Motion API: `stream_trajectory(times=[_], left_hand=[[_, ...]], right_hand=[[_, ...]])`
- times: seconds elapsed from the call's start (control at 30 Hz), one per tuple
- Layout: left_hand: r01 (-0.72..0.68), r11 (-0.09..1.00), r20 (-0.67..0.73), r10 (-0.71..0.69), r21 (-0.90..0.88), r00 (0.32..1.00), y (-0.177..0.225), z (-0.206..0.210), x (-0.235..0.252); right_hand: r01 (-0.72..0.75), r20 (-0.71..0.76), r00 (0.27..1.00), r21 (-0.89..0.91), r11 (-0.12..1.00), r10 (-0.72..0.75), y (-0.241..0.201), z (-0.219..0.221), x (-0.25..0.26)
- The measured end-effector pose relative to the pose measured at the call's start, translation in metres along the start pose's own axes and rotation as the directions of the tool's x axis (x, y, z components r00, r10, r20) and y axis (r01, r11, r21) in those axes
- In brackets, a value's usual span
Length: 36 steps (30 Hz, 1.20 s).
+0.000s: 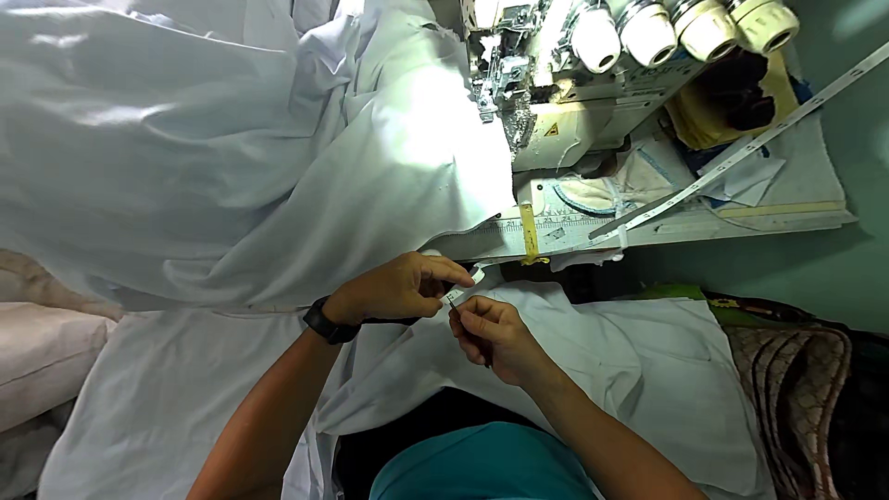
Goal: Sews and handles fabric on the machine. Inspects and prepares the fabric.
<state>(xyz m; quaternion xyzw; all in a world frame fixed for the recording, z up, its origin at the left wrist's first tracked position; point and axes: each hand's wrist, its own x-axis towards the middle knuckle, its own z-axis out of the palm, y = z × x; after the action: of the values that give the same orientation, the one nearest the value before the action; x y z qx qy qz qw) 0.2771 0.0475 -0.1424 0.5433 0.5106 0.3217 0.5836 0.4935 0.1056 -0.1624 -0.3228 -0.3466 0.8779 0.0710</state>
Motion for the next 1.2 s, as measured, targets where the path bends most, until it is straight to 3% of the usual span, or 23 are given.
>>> stream_trajectory(times=[0.23,0.3,0.37,0.4,0.47,0.53,0.57,0.67,0.77,0.83,0.93,1.0,1.1,1.2], left_hand=[[0.051,0.999,0.003,-0.051,0.004,0.999,0.005,0.000,0.001],[0.088,0.991,-0.090,-0.080,0.098,0.993,0.015,-0.001,-0.004],[0.051,0.977,-0.223,-0.004,0.207,0.975,0.025,-0.003,-0.012],[0.006,0.972,-0.287,0.063,0.236,0.956,0.029,-0.004,-0.015],[-0.065,0.959,-0.425,0.182,0.276,0.887,0.041,-0.003,-0.014],[-0.134,0.931,-0.529,0.307,0.340,0.791,0.051,-0.003,-0.005],[-0.171,0.911,-0.563,0.371,0.375,0.739,0.056,-0.004,0.002],[-0.193,0.855,-0.623,0.489,0.482,0.610,0.062,-0.019,0.024],[-0.158,0.836,-0.662,0.519,0.526,0.540,0.048,-0.054,0.050],[-0.136,0.860,-0.683,0.479,0.492,0.551,0.054,-0.068,0.059],[-0.101,0.850,-0.587,0.438,0.517,0.681,0.072,-0.055,0.056],[-0.027,0.836,-0.564,0.393,0.548,0.726,0.075,-0.047,0.058],[0.070,0.809,-0.599,0.371,0.583,0.710,0.071,-0.049,0.067],[0.061,0.738,-0.554,0.446,0.672,0.703,0.067,-0.052,0.072]], right_hand=[[-0.001,-0.024,1.000,0.104,0.995,0.003,-0.006,0.006,0.003],[0.099,-0.044,0.994,0.061,0.993,-0.097,-0.017,0.002,0.005],[0.248,-0.136,0.958,-0.040,0.968,-0.251,-0.032,-0.006,0.013],[0.337,-0.206,0.914,-0.095,0.937,-0.350,-0.038,-0.010,0.019],[0.513,-0.337,0.754,-0.234,0.826,-0.563,-0.047,-0.018,0.039],[0.602,-0.338,0.614,-0.385,0.700,-0.714,-0.056,-0.025,0.059],[0.622,-0.296,0.593,-0.424,0.659,-0.749,-0.063,-0.026,0.066],[0.608,-0.119,0.693,-0.434,0.665,-0.711,-0.081,-0.026,0.076],[0.529,-0.078,0.779,-0.452,0.719,-0.622,-0.083,-0.018,0.078],[0.551,-0.054,0.769,-0.451,0.703,-0.637,-0.075,-0.009,0.073],[0.639,-0.077,0.681,-0.424,0.642,-0.729,-0.064,-0.002,0.071],[0.685,-0.112,0.635,-0.375,0.624,-0.764,-0.060,0.001,0.072],[0.707,-0.181,0.621,-0.290,0.645,-0.762,-0.059,0.008,0.073],[0.700,-0.202,0.611,-0.312,0.642,-0.765,-0.060,0.012,0.071]])
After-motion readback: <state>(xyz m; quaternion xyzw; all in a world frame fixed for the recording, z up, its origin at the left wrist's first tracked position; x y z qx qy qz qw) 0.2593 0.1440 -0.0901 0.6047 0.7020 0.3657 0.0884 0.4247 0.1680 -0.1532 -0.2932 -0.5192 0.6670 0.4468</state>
